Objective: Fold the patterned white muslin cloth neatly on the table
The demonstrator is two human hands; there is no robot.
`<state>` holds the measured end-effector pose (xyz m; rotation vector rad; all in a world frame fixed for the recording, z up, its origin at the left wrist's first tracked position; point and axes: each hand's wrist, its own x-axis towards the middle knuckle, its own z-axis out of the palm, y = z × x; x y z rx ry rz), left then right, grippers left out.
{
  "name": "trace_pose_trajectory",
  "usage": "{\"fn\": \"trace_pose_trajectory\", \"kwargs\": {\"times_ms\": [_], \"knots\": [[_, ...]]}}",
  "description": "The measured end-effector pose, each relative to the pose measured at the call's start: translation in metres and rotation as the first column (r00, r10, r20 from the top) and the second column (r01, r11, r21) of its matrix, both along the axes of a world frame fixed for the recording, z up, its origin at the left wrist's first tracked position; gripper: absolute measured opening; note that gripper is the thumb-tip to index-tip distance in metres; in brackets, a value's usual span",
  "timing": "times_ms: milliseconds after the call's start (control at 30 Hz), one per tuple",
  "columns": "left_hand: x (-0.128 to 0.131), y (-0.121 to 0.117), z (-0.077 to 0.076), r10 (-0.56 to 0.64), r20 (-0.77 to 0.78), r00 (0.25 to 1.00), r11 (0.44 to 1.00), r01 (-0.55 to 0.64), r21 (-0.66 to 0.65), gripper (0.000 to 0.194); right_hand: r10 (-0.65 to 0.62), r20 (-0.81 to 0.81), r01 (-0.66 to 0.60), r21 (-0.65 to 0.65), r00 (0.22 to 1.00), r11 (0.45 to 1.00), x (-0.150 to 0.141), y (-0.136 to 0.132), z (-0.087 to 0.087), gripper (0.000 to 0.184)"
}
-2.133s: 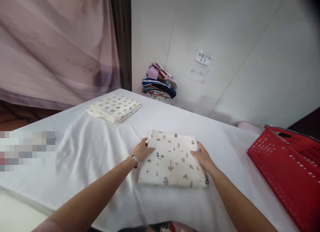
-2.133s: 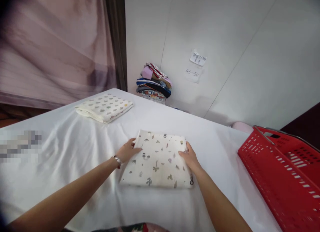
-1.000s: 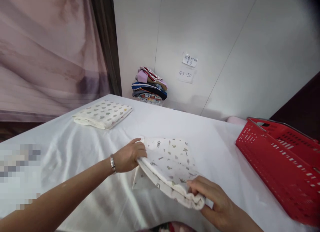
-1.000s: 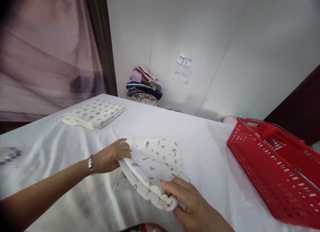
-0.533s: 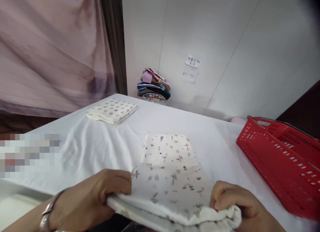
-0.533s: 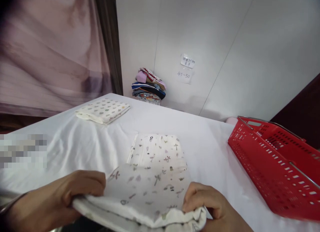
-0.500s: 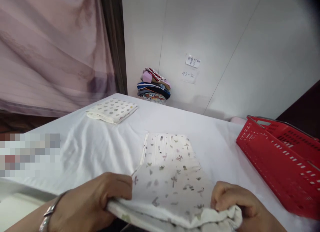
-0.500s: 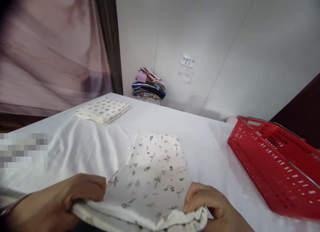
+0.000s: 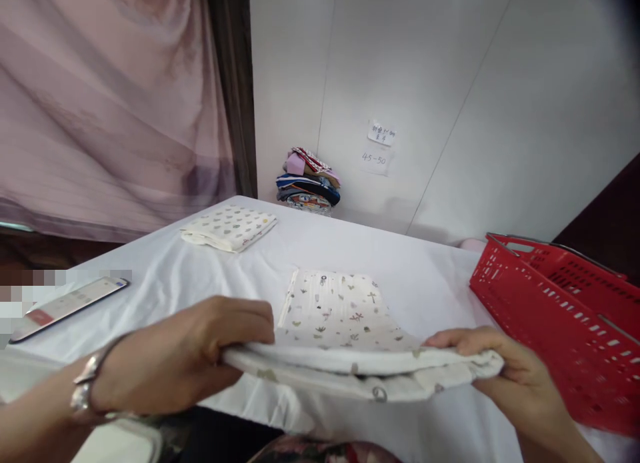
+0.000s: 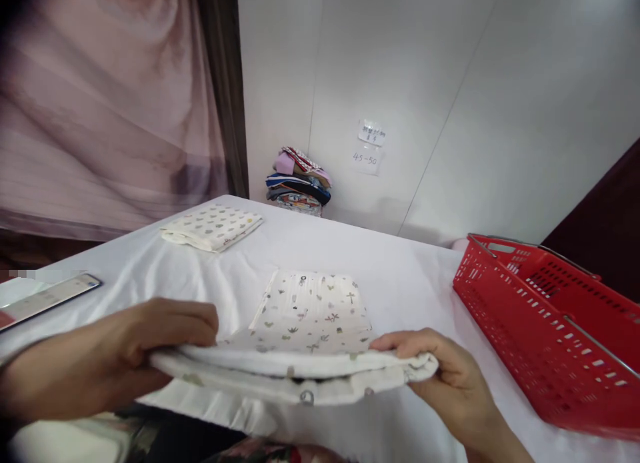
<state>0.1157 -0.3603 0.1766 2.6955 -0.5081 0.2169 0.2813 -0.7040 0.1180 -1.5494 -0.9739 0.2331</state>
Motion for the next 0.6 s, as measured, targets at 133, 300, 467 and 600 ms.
{"fn": "trace_pose_trajectory", "kwargs": {"times_ms": [133,300,467,600], "knots": [[0.013,0.013,0.055,0.062,0.200,0.978,0.997,-0.052,-0.056,0.010,-0.127,0.172,0.070,0.303,0.977,0.950,0.019,0.024,0.050,0.021],[0.039,0.019,0.121,0.356,0.504,0.787,0.932,-0.337,-0.132,0.025,-0.270,0.248,0.084,0.572,0.931,0.816,0.058,0.064,0.132,0.027],[0.090,0.048,0.153,0.432,0.532,0.728,0.887,-0.450,-0.105,0.026,-0.176,0.244,0.010,0.559,0.954,0.829,0.120,0.102,0.179,0.029],[0.150,0.081,0.133,0.525,0.333,0.783,0.843,-0.533,-0.075,0.033,-0.184,0.077,0.139,0.394,0.980,0.909,0.176,0.139,0.158,0.033]]}}
